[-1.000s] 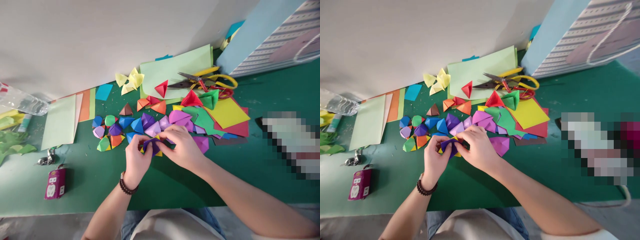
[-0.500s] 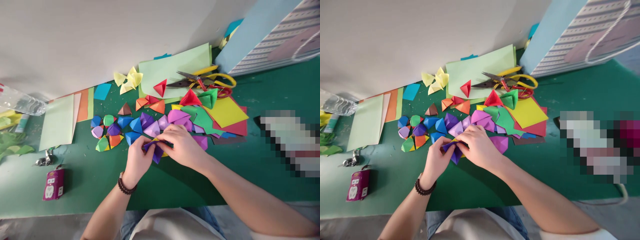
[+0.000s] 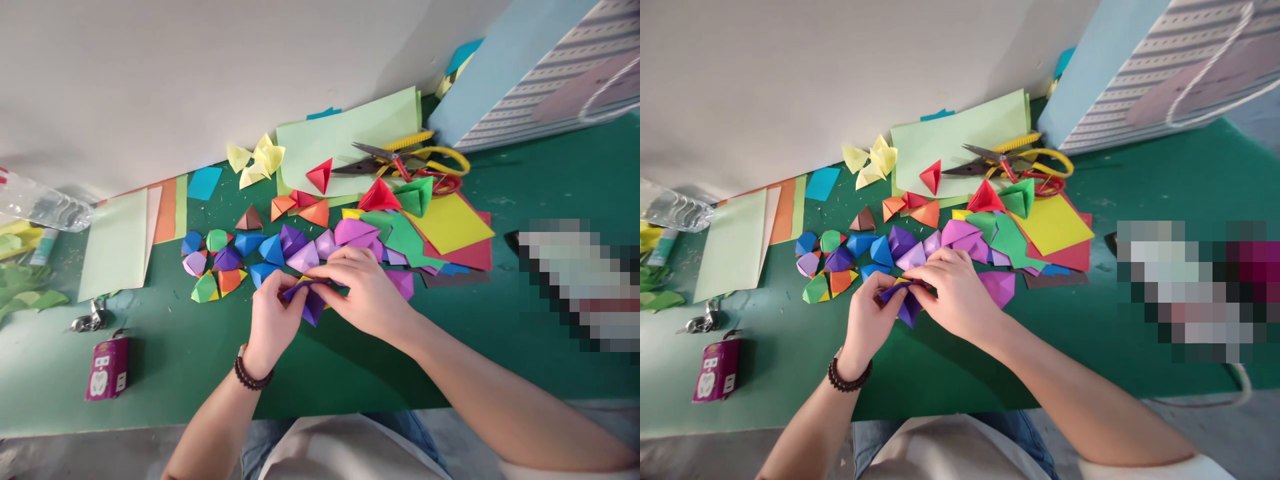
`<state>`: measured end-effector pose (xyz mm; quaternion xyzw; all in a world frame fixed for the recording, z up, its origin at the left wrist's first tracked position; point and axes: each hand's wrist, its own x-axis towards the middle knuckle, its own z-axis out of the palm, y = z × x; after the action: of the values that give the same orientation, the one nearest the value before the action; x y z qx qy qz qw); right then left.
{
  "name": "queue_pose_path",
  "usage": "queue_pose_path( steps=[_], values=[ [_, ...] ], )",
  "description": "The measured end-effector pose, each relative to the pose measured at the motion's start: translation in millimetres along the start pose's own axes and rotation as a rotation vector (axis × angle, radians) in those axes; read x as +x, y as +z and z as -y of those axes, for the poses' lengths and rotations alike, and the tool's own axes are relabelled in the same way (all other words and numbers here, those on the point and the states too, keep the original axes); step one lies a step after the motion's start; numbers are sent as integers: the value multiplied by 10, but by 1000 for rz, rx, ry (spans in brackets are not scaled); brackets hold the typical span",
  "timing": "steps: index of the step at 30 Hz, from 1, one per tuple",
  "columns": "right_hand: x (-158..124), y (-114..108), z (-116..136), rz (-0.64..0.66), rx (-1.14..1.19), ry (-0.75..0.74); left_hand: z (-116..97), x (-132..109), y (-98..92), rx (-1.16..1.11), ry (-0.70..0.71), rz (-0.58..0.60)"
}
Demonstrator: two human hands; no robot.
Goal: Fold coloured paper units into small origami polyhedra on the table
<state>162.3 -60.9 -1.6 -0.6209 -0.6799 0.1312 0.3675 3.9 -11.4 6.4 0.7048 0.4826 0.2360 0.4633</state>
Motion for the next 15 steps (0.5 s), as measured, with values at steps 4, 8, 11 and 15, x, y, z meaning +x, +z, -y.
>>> queue_pose_path(
  steps=[4, 8, 11, 15],
  values=[
    [2, -1, 2, -5, -6, 1, 17, 0, 16, -24, -15, 12],
    [3, -8, 5, 3, 20, -7, 3, 7, 24, -53, -27, 37],
    [5, -14, 13, 30, 88, 23, -21, 15, 9, -63, -25, 53],
    [11, -28, 24, 62, 210, 54, -28, 23, -24, -106, -55, 98]
  ],
)
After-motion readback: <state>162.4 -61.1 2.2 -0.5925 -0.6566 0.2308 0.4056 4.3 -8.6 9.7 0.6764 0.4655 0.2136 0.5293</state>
